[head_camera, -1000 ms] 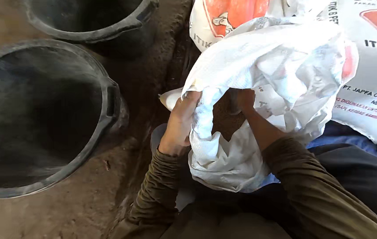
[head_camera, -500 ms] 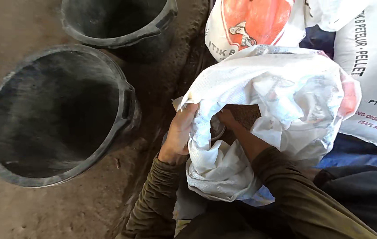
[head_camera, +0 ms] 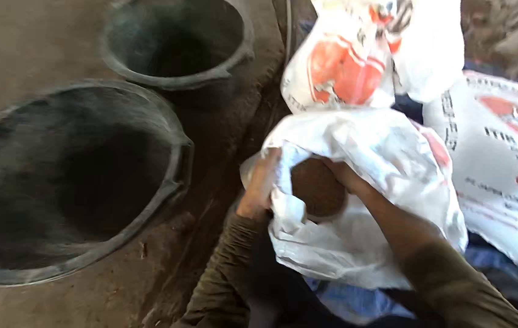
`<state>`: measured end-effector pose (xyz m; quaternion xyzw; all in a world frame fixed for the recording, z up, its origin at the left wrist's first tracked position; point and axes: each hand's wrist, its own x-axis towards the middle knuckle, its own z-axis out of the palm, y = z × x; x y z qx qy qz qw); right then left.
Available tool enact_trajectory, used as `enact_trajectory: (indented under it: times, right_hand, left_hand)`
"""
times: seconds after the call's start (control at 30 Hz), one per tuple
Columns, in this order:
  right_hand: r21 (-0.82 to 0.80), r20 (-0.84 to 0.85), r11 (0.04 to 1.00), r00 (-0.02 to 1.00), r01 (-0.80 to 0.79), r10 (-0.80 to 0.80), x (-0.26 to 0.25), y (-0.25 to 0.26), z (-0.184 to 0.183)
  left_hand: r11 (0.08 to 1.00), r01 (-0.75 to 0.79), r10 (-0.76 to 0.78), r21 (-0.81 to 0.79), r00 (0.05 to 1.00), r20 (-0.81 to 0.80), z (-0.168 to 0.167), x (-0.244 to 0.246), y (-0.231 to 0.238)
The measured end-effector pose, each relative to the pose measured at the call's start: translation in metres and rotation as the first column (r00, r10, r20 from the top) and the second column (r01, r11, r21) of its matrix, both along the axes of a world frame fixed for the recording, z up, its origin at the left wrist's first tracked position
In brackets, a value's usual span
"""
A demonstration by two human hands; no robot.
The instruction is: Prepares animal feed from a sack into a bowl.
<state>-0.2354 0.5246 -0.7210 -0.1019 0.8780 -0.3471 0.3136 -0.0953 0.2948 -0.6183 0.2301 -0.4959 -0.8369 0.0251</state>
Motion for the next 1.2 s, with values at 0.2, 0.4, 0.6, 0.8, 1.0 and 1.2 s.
enact_trajectory:
  times: [0.2, 0.4, 0.6, 0.8, 1.0, 1.2]
  right_hand:
    - [0.143, 0.01, 0.986, 0.996, 0.09, -0.093, -0.014, 0.005, 0.09]
    - [0.074, -0.007, 0.996, 0.999, 0.048, -0.048, -0.034, -0.008, 0.164]
    - [-0.059, -0.149, 0.988, 0.978, 0.14, -0.148, -0.09, -0.106, 0.233]
    - [-0.395, -0.238, 0.914, 0.951, 0.09, -0.197, -0.154, -0.274, 0.271]
    - [-0.146, -0.796, 0.986, 0.601, -0.082, -0.068, -0.149, -0.421, 0.281]
    - [0.108, -0.958, 0.945, 0.223, -0.308, 0.182, -0.148, -0.459, 0.273]
  left_hand:
    - [0.999, 0.043, -0.042, 0.029, 0.999, -0.029, -0.01, -0.052, -0.007]
    - [0.987, 0.027, -0.028, 0.159, 1.0, 0.007, -0.036, -0.083, -0.014]
    - [0.984, 0.009, -0.02, 0.178, 0.998, 0.061, -0.071, -0.076, -0.006]
    - [0.995, 0.024, -0.028, 0.093, 0.999, 0.047, -0.062, -0.049, -0.001]
    - [0.992, -0.021, 0.012, 0.123, 0.997, 0.075, -0.049, -0.034, 0.01]
    - [0.989, -0.062, 0.054, 0.133, 0.997, 0.062, -0.046, -0.025, 0.01]
